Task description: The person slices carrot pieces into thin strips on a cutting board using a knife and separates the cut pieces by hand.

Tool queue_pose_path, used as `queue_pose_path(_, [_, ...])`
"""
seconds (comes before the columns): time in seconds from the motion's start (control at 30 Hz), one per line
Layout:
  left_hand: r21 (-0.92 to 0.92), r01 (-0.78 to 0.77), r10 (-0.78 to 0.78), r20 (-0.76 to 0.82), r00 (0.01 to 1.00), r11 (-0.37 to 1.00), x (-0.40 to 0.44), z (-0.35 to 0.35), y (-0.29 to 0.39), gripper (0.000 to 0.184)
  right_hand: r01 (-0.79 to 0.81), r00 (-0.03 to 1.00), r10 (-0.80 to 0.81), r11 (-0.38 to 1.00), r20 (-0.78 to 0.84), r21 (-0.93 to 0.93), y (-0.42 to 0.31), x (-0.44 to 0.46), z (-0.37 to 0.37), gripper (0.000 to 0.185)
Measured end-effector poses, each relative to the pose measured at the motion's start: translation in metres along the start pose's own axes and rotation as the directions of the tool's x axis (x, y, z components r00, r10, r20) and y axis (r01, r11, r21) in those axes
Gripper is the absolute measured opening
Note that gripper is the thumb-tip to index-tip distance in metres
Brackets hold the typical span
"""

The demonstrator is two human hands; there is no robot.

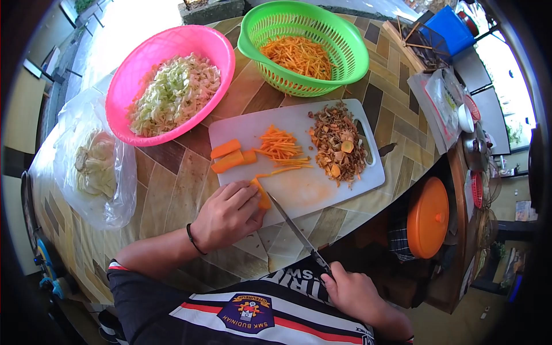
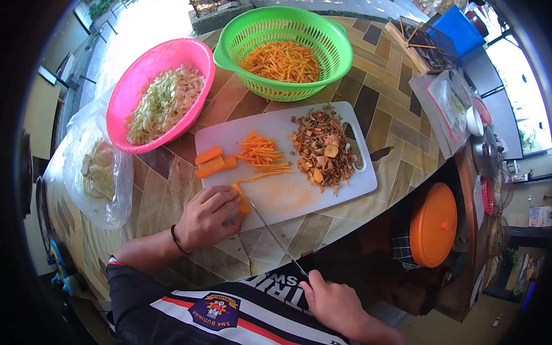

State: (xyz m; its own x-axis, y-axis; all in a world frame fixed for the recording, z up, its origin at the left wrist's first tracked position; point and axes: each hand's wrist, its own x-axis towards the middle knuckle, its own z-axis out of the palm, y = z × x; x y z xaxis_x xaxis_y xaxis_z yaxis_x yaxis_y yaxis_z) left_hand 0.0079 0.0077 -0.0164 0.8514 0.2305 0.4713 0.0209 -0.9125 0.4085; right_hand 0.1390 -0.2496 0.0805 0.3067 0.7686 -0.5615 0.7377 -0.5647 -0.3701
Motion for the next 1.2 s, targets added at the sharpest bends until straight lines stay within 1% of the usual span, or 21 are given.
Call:
queue_pose_path(0.23, [-0.025, 0.003, -0.002, 0.02, 1.0, 1.0, 0.0, -0.003, 0.0, 0.028, 0.046, 0.997, -0.04, 0.993, -0.059, 0.109, 0.005, 0.004, 0.007, 0.025])
queue_pose_path(0.37, [-0.024, 0.011, -0.011, -0.003, 1.0, 1.0, 0.0, -0.002, 0.0, 0.029, 0.066, 0.994, -0.051, 0.984, -0.092, 0.168, 0.003, 0.01, 0.011, 0.023])
queue_pose_path(0.47, [-0.029, 0.023, -0.023, -0.014, 1.0, 0.999, 0.0, -0.002, 0.001, 0.03, 0.116, 0.989, -0.098, 0.98, -0.115, 0.164, 0.002, 0.015, 0.016, 0.023])
queue_pose_path(0.57, [-0.03, 0.027, -0.028, -0.009, 1.0, 0.999, 0.001, -0.003, 0.001, 0.03, 0.096, 0.992, -0.08, 0.979, -0.095, 0.181, -0.001, 0.018, 0.015, 0.022])
queue_pose_path(0.67, [-0.027, 0.021, -0.021, -0.006, 1.0, 0.999, 0.001, -0.003, 0.001, 0.029, 0.096, 0.99, -0.078, 0.984, -0.115, 0.153, -0.001, 0.017, 0.016, 0.022])
queue_pose_path(1.2, [-0.023, 0.01, -0.01, 0.001, 1.0, 1.0, 0.002, -0.003, 0.0, 0.03, 0.099, 0.99, -0.086, 0.988, -0.114, 0.118, -0.001, 0.017, 0.015, 0.024])
